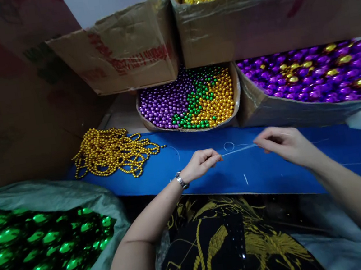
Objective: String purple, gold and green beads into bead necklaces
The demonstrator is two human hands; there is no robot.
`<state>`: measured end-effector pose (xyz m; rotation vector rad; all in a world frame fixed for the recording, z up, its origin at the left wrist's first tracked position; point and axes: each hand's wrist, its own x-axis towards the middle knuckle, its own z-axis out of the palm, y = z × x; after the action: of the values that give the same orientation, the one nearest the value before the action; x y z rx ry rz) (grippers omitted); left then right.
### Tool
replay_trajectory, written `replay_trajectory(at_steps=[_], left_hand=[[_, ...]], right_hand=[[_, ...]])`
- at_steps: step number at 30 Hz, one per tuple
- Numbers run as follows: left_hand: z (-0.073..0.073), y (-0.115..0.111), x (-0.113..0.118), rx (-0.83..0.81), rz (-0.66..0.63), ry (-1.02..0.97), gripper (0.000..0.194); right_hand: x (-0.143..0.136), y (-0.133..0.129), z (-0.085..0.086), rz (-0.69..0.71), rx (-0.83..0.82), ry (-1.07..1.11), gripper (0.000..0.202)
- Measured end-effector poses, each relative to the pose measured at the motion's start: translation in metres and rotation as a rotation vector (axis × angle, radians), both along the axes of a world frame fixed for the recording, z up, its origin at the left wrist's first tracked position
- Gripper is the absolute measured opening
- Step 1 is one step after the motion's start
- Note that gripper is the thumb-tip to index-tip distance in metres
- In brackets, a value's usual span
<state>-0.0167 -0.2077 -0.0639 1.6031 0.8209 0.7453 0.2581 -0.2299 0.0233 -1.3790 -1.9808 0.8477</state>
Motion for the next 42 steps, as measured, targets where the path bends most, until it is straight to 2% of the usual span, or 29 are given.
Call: replay_trajectory(at_steps=[3, 4, 5, 7, 9, 13, 16, 19, 22, 27, 32, 37, 42], left_hand=[[-0.017, -0.003, -0.034, 0.116, 0.133, 0.24, 0.035], [-0.024, -0.004, -0.045, 0.119, 0.203, 0.284, 0.035], [-0.031, -0.005, -0.055, 0.106, 0.278, 0.309, 0.034], [-0.044, -0.006, -0.071, 0.048, 0.434, 0.299, 0.035], [-0.054, -0.005, -0.081, -0.016, 0.56, 0.238, 0.035], [-0.062, -0.003, -0.089, -0.121, 0.686, 0.087, 0.032], [-0.062, -0.004, -0.091, -0.189, 0.709, 0.028, 0.034], [-0.062, -0.004, -0.093, -0.224, 0.727, 0.011, 0.034], [-0.065, -0.001, -0.098, -0.259, 0.791, -0.022, 0.035], [-0.074, 0.011, -0.109, -0.399, 0.931, -0.087, 0.032], [-0.078, 0.019, -0.11, -0.422, 0.921, -0.073, 0.03], [-0.081, 0.026, -0.109, -0.369, 0.89, -0.024, 0.024], [-0.088, 0.031, -0.114, -0.326, 0.915, 0.056, 0.025]], right_hand=[[0.057, -0.014, -0.014, 0.415, -0.417, -0.36, 0.028], [0.071, -0.017, -0.023, 0.477, -0.492, -0.483, 0.024], [0.08, -0.018, -0.033, 0.473, -0.479, -0.604, 0.019], [0.078, -0.016, -0.055, 0.427, -0.35, -0.747, 0.028], [0.05, -0.007, -0.074, 0.401, -0.195, -0.704, 0.036], [-0.053, 0.024, -0.099, 0.34, 0.044, -0.463, 0.035], [-0.125, 0.047, -0.114, 0.33, 0.016, -0.428, 0.026], [-0.168, 0.062, -0.129, 0.258, -0.049, -0.469, 0.025], [-0.186, 0.071, -0.137, 0.22, -0.063, -0.476, 0.028], [-0.2, 0.084, -0.139, 0.184, -0.068, -0.499, 0.03], [-0.218, 0.093, -0.14, 0.174, -0.08, -0.557, 0.031], [-0.238, 0.094, -0.144, 0.121, -0.106, -0.645, 0.045], [-0.249, 0.093, -0.147, 0.107, -0.149, -0.685, 0.029]])
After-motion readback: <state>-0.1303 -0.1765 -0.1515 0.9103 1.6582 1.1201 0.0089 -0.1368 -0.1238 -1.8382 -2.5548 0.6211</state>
